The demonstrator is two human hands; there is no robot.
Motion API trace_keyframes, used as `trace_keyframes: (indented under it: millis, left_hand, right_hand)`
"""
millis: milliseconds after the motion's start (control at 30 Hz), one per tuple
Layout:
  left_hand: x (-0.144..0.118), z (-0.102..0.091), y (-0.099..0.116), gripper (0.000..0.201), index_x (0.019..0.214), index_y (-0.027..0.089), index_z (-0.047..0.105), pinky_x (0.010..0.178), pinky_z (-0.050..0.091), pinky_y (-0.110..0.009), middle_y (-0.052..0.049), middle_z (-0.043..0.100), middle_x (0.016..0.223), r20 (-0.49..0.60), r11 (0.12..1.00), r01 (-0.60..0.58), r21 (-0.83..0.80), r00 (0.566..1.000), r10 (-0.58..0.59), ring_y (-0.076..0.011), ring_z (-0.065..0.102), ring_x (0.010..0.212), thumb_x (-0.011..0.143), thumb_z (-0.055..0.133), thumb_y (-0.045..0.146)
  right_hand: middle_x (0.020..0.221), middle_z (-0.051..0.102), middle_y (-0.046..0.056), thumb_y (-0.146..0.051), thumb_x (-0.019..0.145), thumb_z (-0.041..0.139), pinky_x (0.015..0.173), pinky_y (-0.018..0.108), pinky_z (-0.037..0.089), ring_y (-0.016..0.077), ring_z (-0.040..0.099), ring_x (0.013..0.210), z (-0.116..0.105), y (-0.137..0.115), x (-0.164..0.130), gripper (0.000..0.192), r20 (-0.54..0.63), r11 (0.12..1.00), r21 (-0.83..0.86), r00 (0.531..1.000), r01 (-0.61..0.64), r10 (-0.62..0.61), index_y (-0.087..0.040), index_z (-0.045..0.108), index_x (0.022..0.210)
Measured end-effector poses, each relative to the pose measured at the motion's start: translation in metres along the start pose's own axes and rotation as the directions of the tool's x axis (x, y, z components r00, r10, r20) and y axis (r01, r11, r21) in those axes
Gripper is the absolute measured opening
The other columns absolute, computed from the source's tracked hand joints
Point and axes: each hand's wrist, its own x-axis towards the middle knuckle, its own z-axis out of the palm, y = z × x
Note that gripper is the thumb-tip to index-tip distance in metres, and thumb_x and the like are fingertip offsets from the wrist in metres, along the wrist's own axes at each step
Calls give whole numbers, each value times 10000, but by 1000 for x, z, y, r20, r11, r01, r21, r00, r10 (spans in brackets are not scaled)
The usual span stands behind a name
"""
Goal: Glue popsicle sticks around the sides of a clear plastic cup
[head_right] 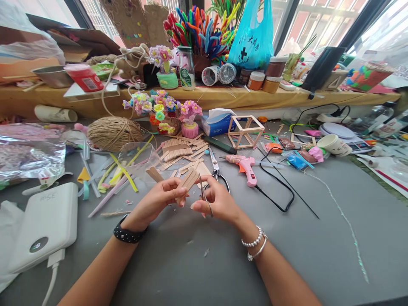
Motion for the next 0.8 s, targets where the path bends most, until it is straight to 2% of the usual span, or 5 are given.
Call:
trace_keyframes:
  millis: [200,467,800]
  left_hand:
    - [0,-4,3,220,654,144,559,525,404,-208,18,580,545,-14,998,-29,63,999,30,-79,506,487,645,705,308]
    - [1,-5,-1,210,662,142,549,521,388,-192,25,566,617,21,998,-56,42,998,55,-62,494,502,666,688,299]
    - [1,-4,2,235,620,137,518,479,318,-172,28,549,600,14,997,-74,13,997,74,-34,415,472,693,659,310]
  right_hand:
    - [499,511,-71,-619,603,624,386,164,263,61,408,393,-17,-1,-6,716,100,994,-86,992,-69,78,-164,385,1101]
    - [571,549,-39,-671,603,574,410,174,295,69,434,446,-18,-5,-3,825,227,999,21,973,-42,36,-139,340,1189]
    - [592,551,-34,-677,602,567,419,173,301,67,413,465,-18,-6,-2,853,251,997,49,967,-58,44,-140,319,1217]
